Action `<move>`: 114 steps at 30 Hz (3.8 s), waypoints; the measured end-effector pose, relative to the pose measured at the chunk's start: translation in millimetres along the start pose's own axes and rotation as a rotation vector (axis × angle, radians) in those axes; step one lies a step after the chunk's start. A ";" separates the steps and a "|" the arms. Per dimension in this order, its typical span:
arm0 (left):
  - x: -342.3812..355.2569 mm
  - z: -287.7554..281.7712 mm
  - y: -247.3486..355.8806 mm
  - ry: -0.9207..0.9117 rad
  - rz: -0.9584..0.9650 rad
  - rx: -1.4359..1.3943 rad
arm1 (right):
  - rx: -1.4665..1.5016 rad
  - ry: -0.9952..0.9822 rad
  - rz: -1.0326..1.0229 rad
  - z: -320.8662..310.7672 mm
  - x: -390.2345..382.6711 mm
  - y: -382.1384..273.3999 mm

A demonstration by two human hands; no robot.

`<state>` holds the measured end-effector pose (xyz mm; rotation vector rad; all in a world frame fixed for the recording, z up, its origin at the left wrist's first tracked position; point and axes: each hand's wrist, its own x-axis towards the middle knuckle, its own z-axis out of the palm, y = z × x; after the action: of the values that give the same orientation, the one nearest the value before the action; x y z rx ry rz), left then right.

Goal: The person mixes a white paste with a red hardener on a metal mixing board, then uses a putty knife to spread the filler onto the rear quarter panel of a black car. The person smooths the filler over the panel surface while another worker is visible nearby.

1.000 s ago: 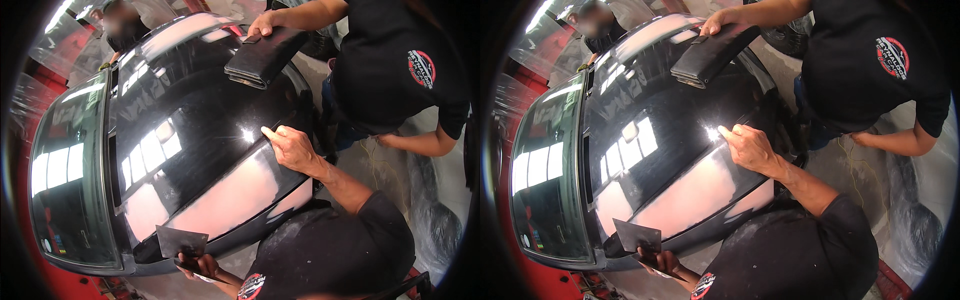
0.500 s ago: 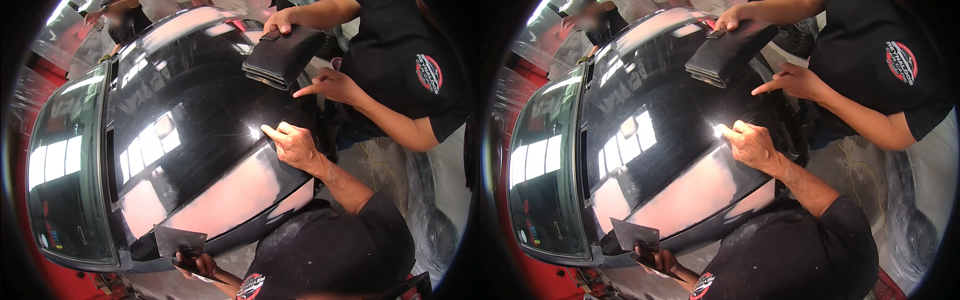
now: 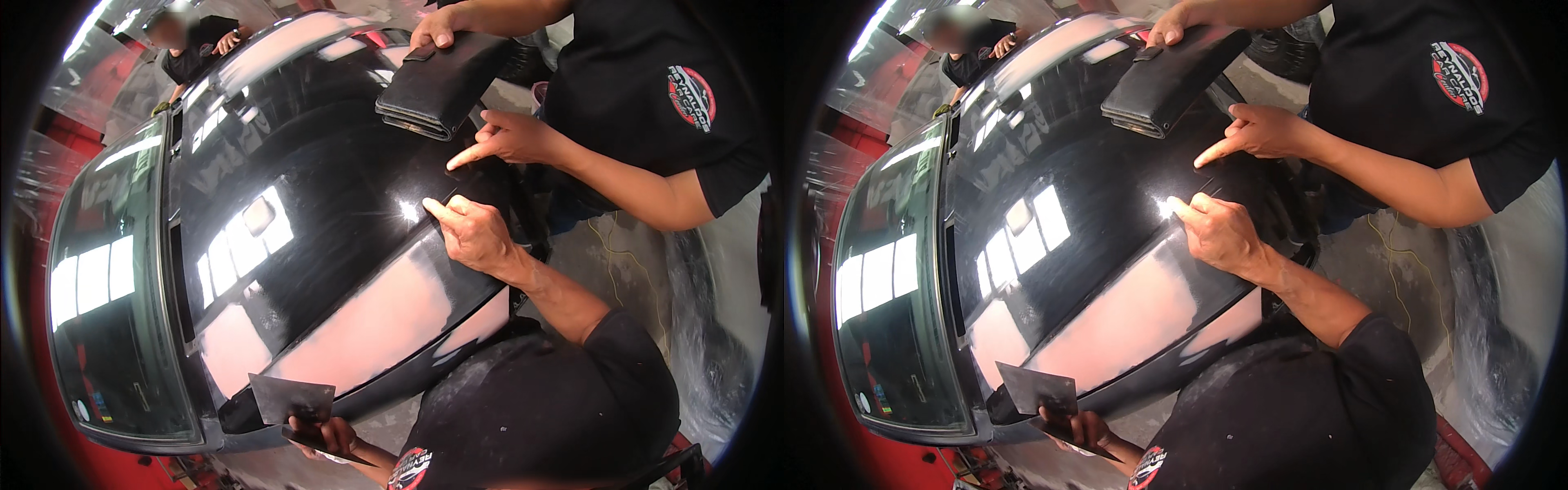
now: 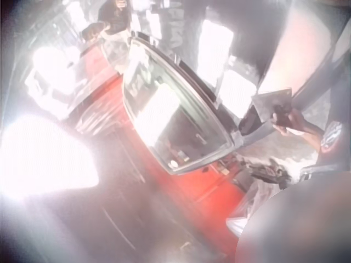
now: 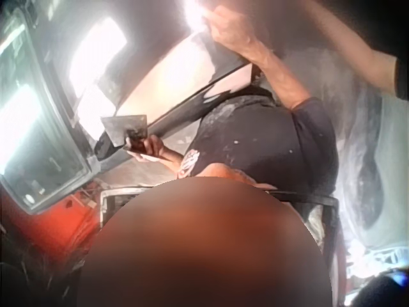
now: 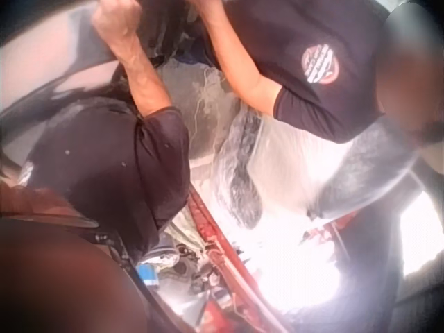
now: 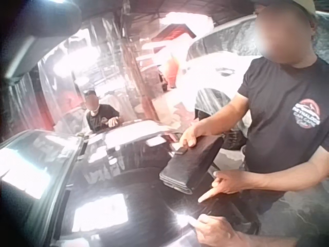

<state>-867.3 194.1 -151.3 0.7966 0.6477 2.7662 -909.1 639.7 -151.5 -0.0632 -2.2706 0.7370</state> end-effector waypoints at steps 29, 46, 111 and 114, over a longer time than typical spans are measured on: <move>-4.9 -10.5 5.6 -0.075 -0.035 -0.006 | 0.004 -0.073 0.058 -4.2 5.0 -6.5; -1.4 -5.3 1.5 -0.049 -0.025 0.035 | -0.031 -0.004 0.026 0.0 -2.7 -5.7; -0.5 -7.5 -0.6 0.031 -0.004 0.112 | -0.200 -0.115 0.210 -18.5 -10.4 -14.4; 3.5 -1.5 -2.0 0.019 -0.007 0.077 | -0.143 -0.106 0.177 -17.9 -14.7 -13.6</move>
<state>-870.9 196.4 -151.8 0.7821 0.7641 2.7602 -884.2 633.4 -143.6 -0.3023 -2.4396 0.6803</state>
